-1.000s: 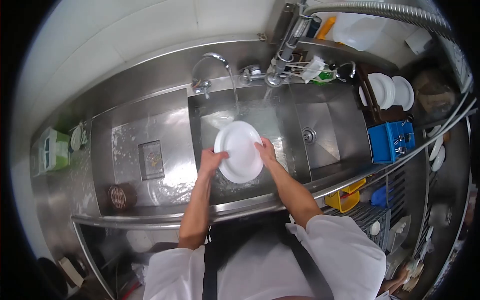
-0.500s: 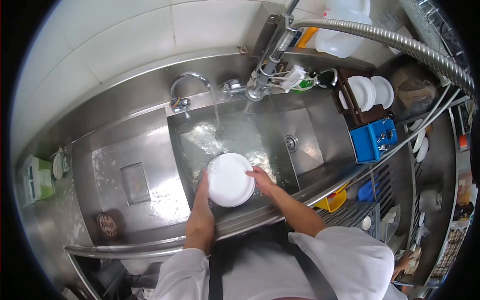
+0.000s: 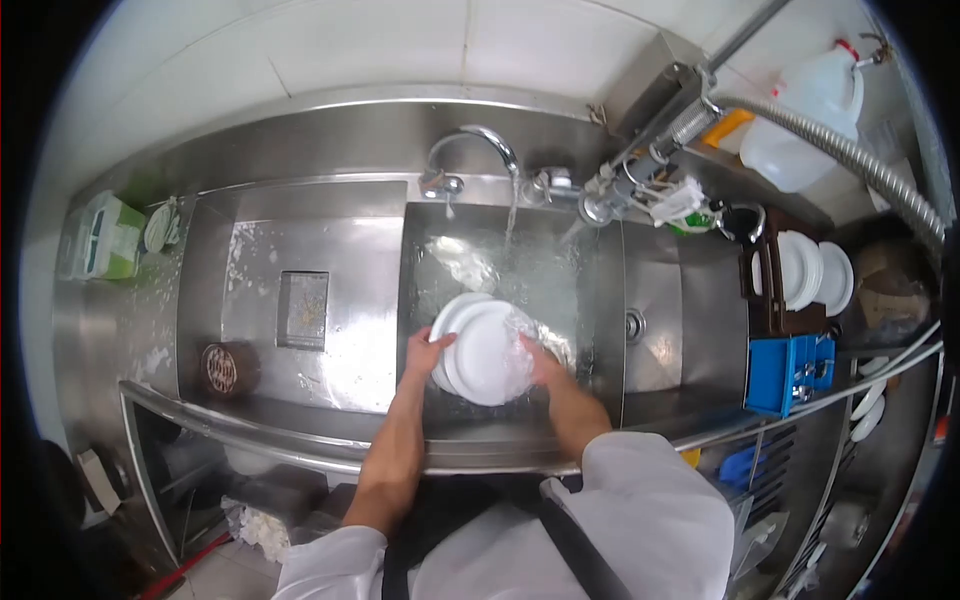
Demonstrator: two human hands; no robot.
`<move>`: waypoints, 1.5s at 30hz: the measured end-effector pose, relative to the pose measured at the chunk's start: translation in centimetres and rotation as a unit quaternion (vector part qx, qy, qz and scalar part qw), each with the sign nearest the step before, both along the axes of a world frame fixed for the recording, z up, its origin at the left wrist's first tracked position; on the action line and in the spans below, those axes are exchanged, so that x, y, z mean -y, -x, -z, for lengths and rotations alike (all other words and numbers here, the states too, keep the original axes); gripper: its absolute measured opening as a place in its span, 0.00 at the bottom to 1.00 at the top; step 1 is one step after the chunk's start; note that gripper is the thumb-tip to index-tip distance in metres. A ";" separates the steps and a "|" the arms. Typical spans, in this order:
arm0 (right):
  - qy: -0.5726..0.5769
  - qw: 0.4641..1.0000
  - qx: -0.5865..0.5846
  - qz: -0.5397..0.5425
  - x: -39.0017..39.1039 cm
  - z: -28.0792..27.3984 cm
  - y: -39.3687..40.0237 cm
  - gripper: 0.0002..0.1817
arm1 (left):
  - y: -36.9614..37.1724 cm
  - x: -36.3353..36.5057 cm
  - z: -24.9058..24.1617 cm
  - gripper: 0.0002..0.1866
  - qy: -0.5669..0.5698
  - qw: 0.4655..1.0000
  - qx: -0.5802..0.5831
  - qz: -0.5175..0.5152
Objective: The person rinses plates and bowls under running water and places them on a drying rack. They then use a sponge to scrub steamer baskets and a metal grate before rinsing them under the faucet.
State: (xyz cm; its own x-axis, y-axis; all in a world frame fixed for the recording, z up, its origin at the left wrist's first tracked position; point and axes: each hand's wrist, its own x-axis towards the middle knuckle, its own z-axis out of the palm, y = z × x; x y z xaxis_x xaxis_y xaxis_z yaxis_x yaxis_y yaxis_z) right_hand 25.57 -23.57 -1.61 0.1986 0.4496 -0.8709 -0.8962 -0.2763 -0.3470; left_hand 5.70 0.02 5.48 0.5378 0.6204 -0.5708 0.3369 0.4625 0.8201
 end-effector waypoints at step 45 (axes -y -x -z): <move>0.440 0.183 0.878 0.047 42.1 -55.2 -57.0 0.12 | -12.2 6.0 -10.2 0.24 -0.040 0.985 -0.080 -0.149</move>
